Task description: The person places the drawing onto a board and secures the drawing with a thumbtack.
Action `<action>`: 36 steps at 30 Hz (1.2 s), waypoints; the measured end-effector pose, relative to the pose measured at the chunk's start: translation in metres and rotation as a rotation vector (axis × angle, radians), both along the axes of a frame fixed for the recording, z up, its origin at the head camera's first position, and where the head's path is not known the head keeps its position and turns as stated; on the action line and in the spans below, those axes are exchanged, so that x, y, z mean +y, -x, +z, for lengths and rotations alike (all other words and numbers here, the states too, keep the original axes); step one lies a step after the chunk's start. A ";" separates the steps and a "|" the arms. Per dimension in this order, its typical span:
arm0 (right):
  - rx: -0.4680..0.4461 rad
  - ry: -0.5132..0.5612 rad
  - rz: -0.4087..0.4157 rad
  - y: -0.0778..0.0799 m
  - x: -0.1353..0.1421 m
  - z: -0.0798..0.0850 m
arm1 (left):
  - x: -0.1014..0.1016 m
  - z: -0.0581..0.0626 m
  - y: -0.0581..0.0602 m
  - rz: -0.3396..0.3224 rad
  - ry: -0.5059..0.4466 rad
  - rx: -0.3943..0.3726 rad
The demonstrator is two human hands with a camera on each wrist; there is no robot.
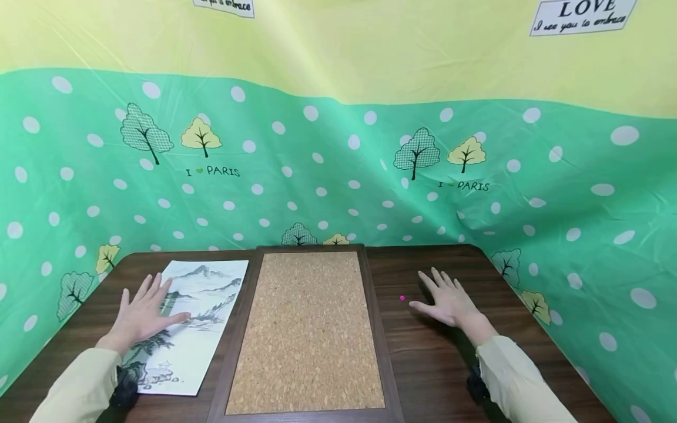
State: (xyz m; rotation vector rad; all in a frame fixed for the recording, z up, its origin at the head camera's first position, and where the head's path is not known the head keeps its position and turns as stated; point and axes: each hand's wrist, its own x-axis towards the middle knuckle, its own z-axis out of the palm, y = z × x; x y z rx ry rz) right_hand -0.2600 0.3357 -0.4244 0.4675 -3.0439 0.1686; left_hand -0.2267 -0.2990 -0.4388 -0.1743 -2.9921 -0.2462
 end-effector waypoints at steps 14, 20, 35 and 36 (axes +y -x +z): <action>-0.005 0.078 0.019 -0.002 -0.002 0.002 | -0.014 0.004 -0.004 0.001 -0.075 0.002; -0.004 0.104 0.022 -0.002 -0.003 -0.001 | -0.021 0.002 -0.004 0.021 -0.065 0.001; -0.042 0.271 -0.004 -0.001 -0.011 -0.003 | -0.042 0.009 -0.009 0.159 -0.151 -0.236; -0.038 0.281 0.003 0.000 -0.011 -0.004 | -0.043 0.010 -0.009 0.166 -0.152 -0.251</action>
